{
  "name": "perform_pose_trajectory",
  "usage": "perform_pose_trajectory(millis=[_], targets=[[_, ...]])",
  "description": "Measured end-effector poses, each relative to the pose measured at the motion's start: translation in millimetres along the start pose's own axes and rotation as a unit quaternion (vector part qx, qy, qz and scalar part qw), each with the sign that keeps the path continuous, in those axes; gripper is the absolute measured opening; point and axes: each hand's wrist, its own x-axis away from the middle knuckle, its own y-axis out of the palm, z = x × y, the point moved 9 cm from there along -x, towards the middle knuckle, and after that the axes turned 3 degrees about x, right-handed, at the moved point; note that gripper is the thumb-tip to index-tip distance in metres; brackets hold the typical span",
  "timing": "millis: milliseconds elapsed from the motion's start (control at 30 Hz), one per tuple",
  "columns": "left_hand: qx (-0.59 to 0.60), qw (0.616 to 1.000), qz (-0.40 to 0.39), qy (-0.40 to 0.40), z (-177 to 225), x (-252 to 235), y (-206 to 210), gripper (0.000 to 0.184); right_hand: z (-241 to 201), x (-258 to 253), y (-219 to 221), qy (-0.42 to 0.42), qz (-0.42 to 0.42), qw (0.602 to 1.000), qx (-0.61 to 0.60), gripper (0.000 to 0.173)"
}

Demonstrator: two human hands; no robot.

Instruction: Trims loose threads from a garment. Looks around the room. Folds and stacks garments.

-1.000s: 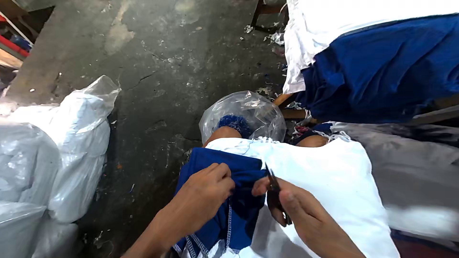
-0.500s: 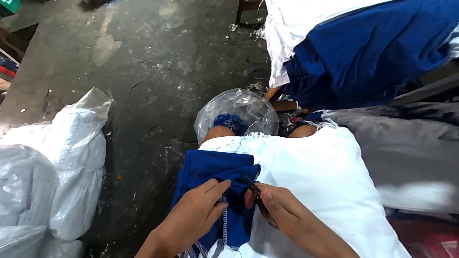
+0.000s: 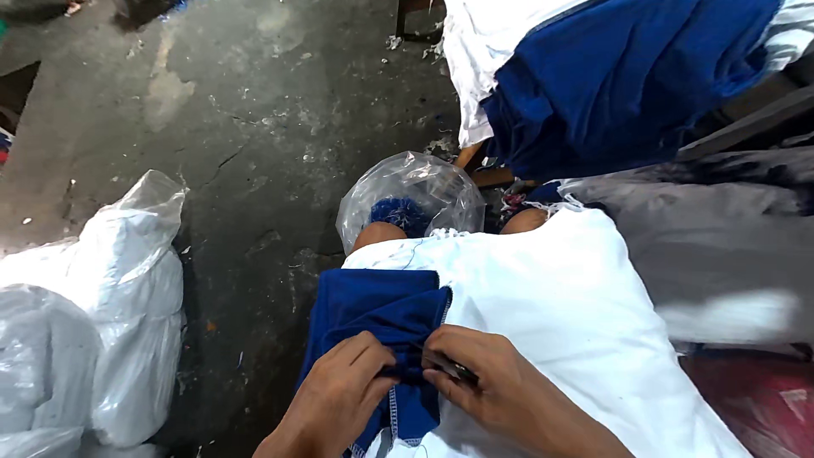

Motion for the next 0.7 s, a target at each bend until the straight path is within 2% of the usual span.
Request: perform_pose_trajectory(millis=[33,100,233,400,533,633,700], targets=[[0.019,1.0,-0.004,-0.021,-5.6,2.3,1.1,0.026,1.6,2.3,2.4,0.004,-0.014,1.0,0.012,0.015],[0.047,0.999,-0.004,0.003,-16.1,7.2,3.2,0.026,5.8,6.6,6.5,0.017,-0.036,0.999,0.028,0.017],[0.112,0.993,-0.014,0.03,-21.9,5.7,-2.6,0.027,9.4,7.4,7.6,0.05,-0.082,0.995,0.001,0.04],[0.163,0.986,-0.013,-0.036,-37.1,4.1,-10.7,0.033,15.0,13.4,8.4,0.074,-0.118,0.989,-0.046,0.056],[0.132,0.99,-0.014,-0.052,-37.2,7.3,-7.7,0.033,15.7,16.5,8.5,0.083,-0.133,0.984,-0.088,0.058],[0.065,0.996,-0.064,-0.02,-26.7,8.5,0.8,0.03,16.1,16.7,8.5,0.089,-0.141,0.981,-0.102,0.056],[0.031,0.997,-0.07,-0.004,-21.7,8.8,2.1,0.026,17.2,16.6,8.4,0.094,-0.148,0.979,-0.102,0.055]])
